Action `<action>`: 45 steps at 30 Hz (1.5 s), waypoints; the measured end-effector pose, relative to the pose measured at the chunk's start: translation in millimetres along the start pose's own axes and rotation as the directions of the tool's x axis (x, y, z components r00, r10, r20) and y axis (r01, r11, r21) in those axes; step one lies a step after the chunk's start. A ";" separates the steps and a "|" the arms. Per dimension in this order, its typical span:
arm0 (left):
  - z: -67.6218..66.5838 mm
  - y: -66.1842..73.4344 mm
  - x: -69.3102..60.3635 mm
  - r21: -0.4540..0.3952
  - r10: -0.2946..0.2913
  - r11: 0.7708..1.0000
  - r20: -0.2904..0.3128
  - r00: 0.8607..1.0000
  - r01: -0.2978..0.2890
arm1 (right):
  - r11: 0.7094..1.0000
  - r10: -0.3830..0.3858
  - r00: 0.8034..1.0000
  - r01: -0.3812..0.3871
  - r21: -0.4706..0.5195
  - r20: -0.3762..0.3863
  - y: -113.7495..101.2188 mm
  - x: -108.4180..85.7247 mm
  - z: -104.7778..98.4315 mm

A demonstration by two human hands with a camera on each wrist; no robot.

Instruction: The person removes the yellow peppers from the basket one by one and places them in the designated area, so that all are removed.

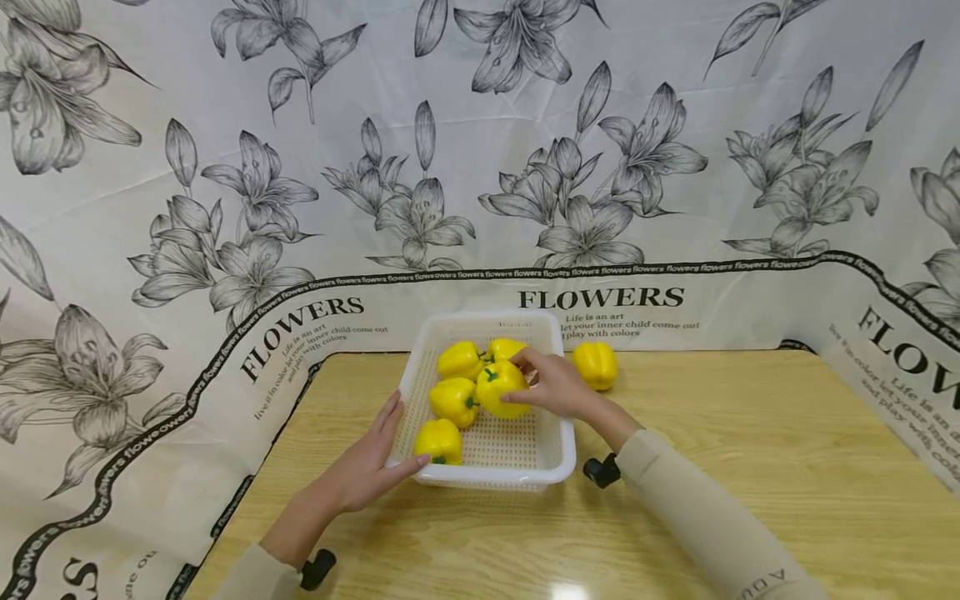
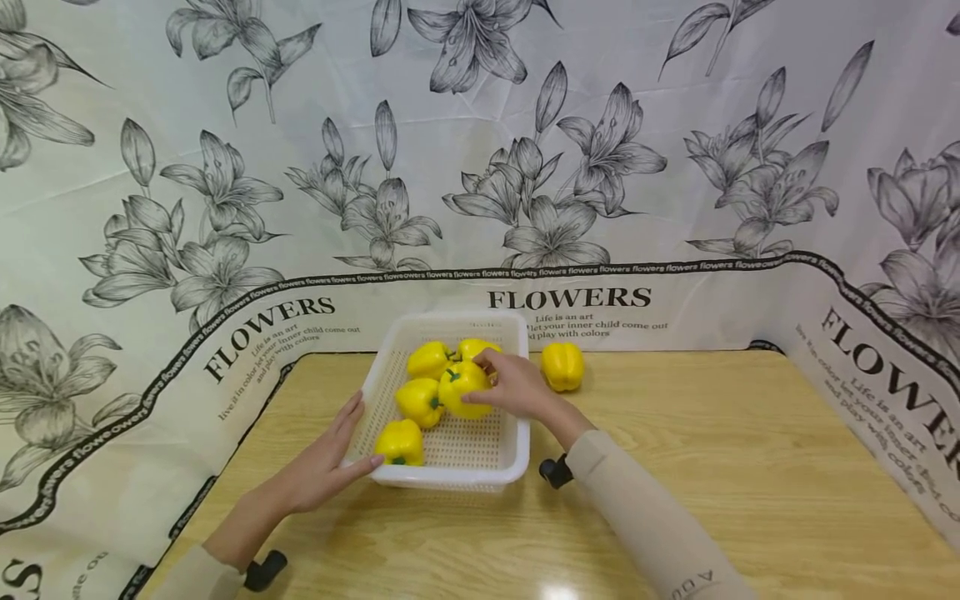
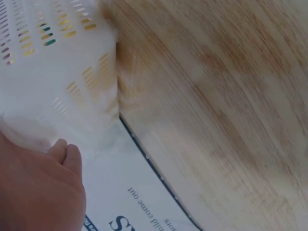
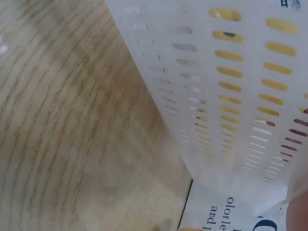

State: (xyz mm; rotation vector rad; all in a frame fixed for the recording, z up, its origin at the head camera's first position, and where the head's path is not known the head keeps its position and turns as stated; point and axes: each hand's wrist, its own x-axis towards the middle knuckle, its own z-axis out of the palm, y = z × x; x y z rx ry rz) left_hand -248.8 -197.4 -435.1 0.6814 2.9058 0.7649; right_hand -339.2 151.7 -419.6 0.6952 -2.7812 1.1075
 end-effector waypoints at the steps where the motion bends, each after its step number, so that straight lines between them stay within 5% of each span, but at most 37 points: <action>1: -0.1 -0.2 -0.1 -0.002 0.000 1.000 -0.001 1.000 0.000 | 1.000 0.002 1.000 -0.002 0.023 -0.006 -0.1 0.2 -0.1; 6: 0.3 -0.9 -0.5 0.003 -0.002 1.000 -0.004 1.000 0.002 | 0.982 0.027 0.999 -0.020 0.189 -0.032 0.0 1.0 -2.0; 12: -0.6 0.9 -0.1 0.005 0.000 1.000 -0.002 1.000 0.000 | 0.918 0.113 0.992 -0.084 0.387 -0.052 -3.1 -0.7 -10.9; 21: -2.5 0.5 0.1 0.018 -0.004 1.000 0.004 1.000 0.004 | 0.835 0.288 0.957 -0.231 0.499 -0.039 -11.7 -10.5 -33.7; 32: -2.2 1.0 -0.2 0.010 -0.006 1.000 0.012 1.000 0.006 | 0.841 0.346 0.938 -0.301 0.449 -0.020 -11.1 -22.5 -65.8; 45: -1.9 0.7 1.1 0.009 -0.005 1.000 0.010 1.000 0.005 | 0.882 0.322 0.946 -0.290 0.372 -0.026 9.1 -38.9 -91.5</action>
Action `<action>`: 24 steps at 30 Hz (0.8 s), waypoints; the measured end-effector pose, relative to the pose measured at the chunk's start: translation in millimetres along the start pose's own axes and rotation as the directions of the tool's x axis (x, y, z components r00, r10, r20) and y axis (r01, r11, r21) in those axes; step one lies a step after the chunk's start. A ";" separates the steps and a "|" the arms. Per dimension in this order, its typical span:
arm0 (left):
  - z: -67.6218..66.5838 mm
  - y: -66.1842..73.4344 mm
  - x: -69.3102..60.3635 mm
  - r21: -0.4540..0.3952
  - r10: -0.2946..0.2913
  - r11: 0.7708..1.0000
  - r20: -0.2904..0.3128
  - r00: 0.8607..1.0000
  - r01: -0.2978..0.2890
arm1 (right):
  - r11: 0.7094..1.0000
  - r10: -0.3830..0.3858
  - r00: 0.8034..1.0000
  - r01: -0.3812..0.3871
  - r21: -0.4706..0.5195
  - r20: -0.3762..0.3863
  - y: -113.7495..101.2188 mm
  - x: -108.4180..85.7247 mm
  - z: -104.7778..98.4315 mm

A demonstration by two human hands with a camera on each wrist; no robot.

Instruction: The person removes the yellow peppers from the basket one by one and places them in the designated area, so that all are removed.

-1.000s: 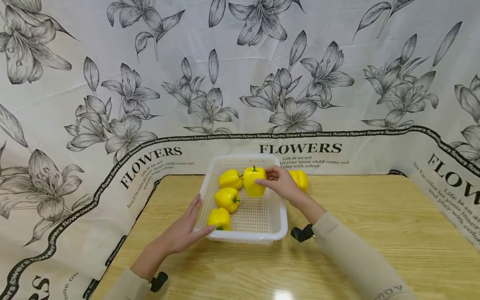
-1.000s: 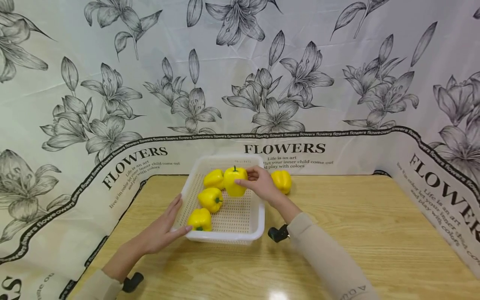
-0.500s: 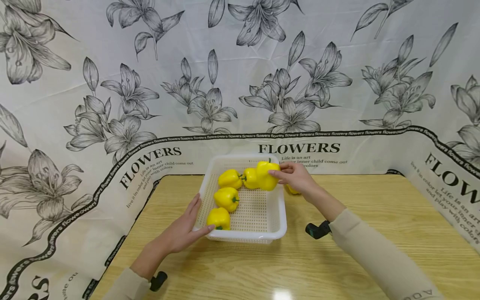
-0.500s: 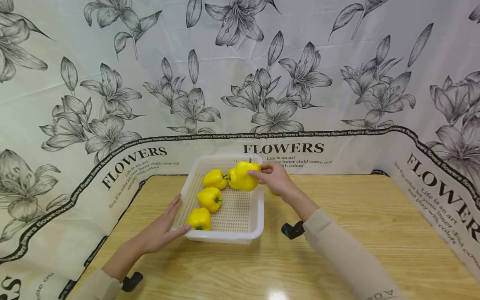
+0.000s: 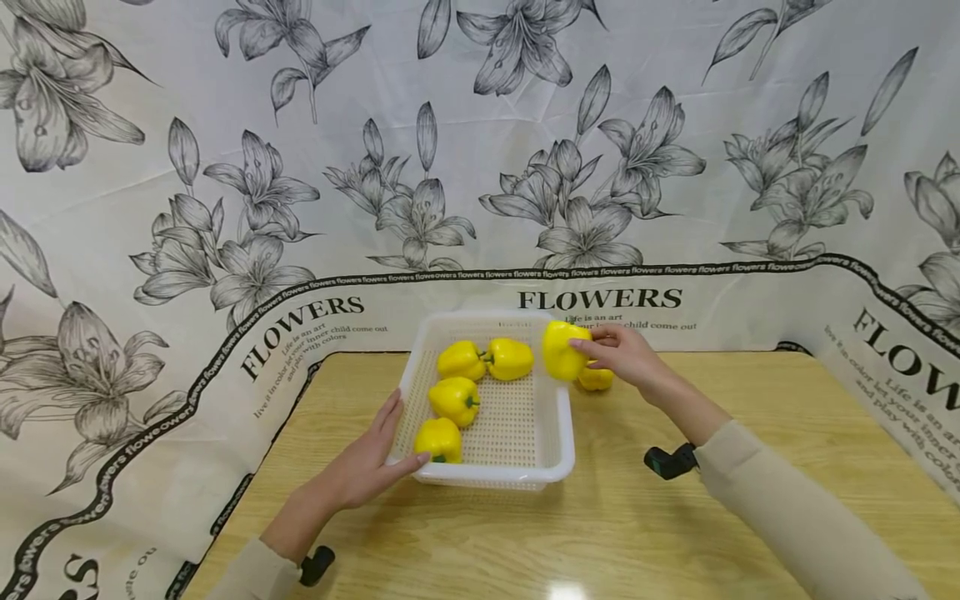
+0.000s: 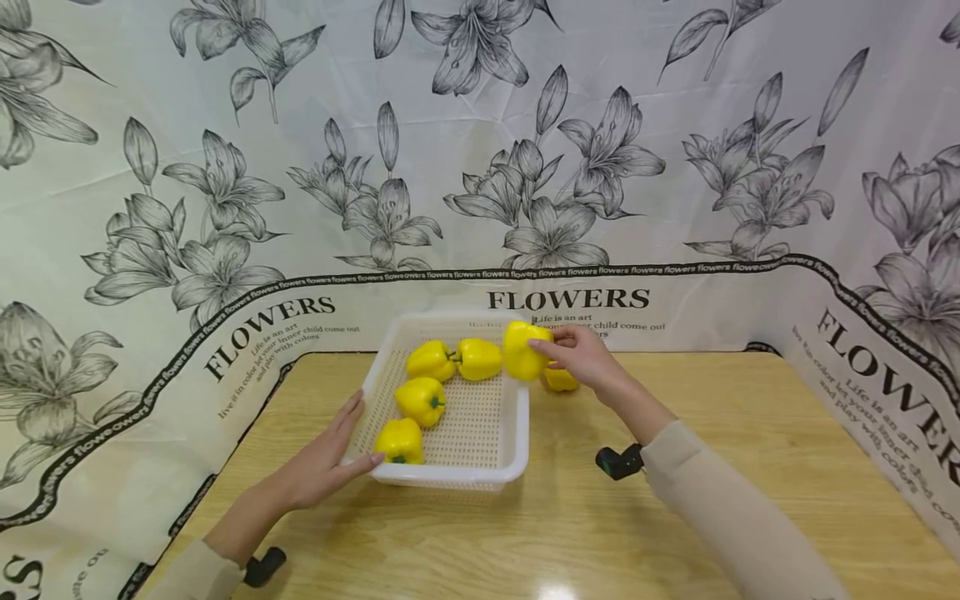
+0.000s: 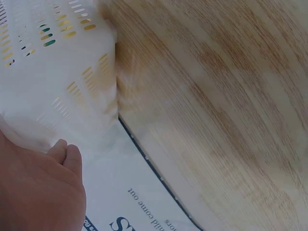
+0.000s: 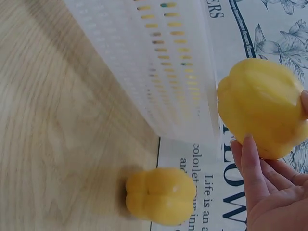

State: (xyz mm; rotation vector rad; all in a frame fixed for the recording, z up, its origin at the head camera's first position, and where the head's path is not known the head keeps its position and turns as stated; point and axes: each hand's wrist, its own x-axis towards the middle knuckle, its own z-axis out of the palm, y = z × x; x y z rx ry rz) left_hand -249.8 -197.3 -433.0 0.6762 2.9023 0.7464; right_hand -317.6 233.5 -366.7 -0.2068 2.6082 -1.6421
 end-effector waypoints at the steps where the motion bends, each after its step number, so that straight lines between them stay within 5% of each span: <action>1: 0.1 0.1 -0.1 -0.001 0.001 1.000 0.000 1.000 -0.001 | 1.000 -0.001 1.000 0.001 -0.006 0.002 1.4 -0.6 -2.5; 24: 0.4 -0.4 0.3 -0.006 0.001 1.000 -0.003 1.000 -0.001 | 0.996 0.043 0.998 -0.047 -0.078 -0.049 42.5 -6.0 -56.1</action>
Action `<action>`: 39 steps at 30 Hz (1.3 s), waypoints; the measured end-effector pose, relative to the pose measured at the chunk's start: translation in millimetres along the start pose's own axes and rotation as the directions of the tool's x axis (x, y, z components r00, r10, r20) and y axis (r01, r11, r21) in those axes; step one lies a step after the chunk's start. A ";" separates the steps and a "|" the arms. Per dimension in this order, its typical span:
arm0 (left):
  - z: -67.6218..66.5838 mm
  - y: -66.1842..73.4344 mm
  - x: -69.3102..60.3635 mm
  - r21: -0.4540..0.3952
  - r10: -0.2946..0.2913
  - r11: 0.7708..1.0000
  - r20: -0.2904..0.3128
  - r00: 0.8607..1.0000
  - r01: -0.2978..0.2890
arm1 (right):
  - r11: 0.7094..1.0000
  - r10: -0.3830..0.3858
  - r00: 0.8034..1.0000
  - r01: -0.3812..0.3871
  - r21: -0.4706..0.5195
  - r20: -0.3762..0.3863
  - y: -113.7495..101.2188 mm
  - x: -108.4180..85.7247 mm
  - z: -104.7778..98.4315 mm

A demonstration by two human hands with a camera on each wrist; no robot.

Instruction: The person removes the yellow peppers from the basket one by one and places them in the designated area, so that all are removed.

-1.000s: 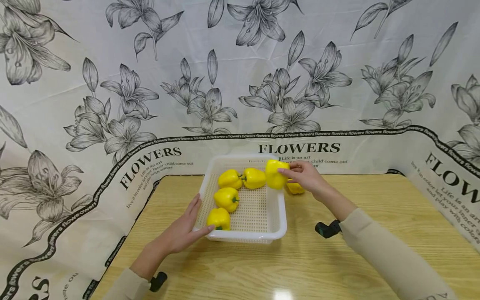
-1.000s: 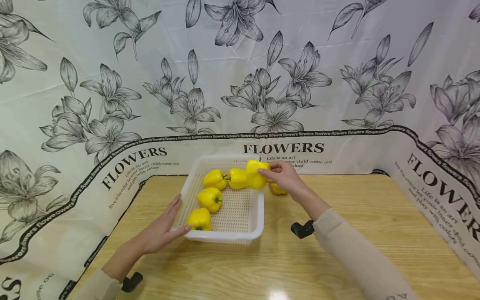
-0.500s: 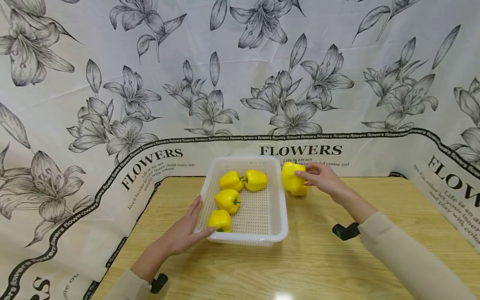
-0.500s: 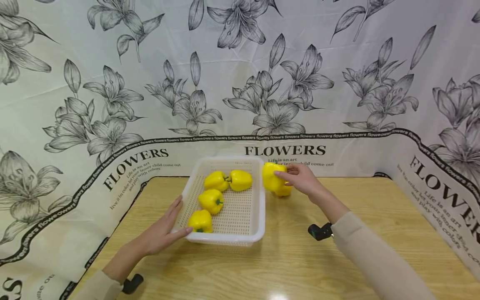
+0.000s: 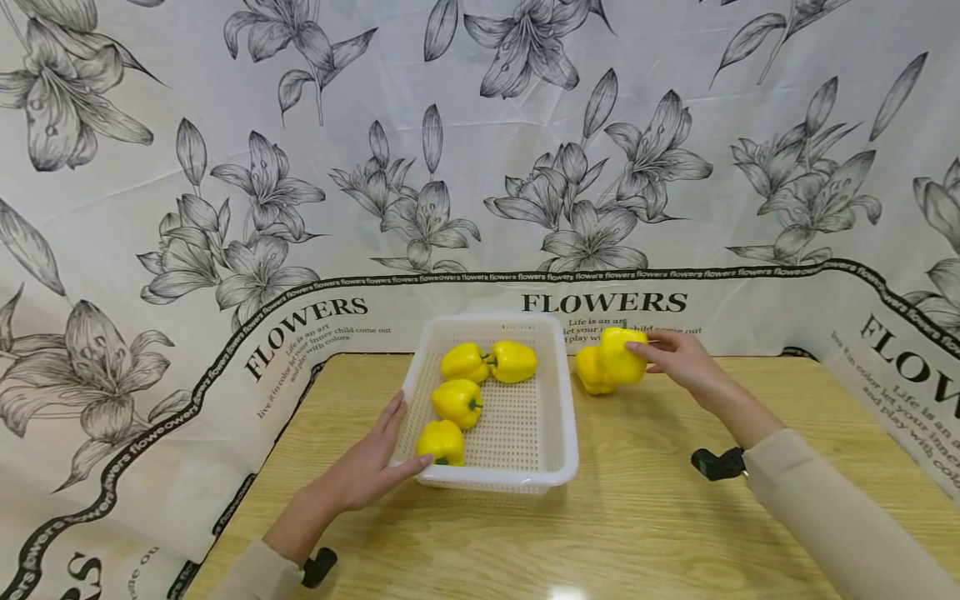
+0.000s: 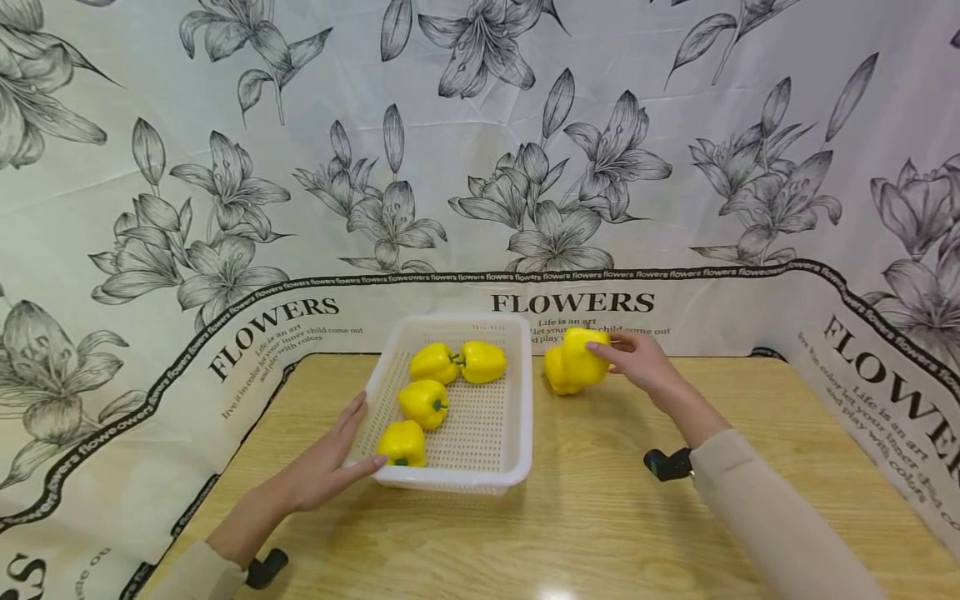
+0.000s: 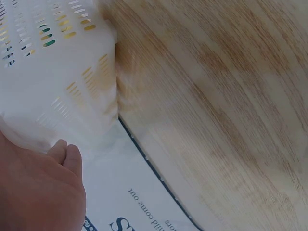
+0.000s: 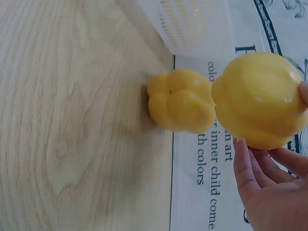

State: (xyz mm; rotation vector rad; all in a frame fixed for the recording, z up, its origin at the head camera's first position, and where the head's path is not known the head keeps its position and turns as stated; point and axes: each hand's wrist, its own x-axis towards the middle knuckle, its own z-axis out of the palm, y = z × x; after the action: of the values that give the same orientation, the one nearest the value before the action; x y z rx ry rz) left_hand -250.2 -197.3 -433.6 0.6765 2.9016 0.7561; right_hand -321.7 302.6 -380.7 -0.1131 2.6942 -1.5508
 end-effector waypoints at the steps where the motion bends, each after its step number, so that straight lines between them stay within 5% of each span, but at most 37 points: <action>1: 0.0 0.2 0.0 0.000 -0.001 1.000 0.001 1.000 0.001 | 1.000 0.003 1.000 -0.003 0.005 -0.006 1.9 0.3 -1.3; 20: 0.3 0.1 0.1 0.004 0.008 1.000 -0.006 1.000 -0.008 | 0.995 0.054 0.996 -0.047 0.087 -0.075 52.0 14.0 -5.4; 39: 1.5 1.0 1.8 -0.003 0.008 1.000 -0.005 1.000 -0.008 | 0.986 0.132 0.989 -0.124 0.109 -0.067 78.9 30.8 3.3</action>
State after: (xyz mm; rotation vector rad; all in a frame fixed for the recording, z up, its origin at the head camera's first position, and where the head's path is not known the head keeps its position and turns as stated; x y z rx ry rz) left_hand -251.1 -195.1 -434.3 0.6872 2.9032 0.7631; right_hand -356.0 336.8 -450.3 0.1201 2.6079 -1.6837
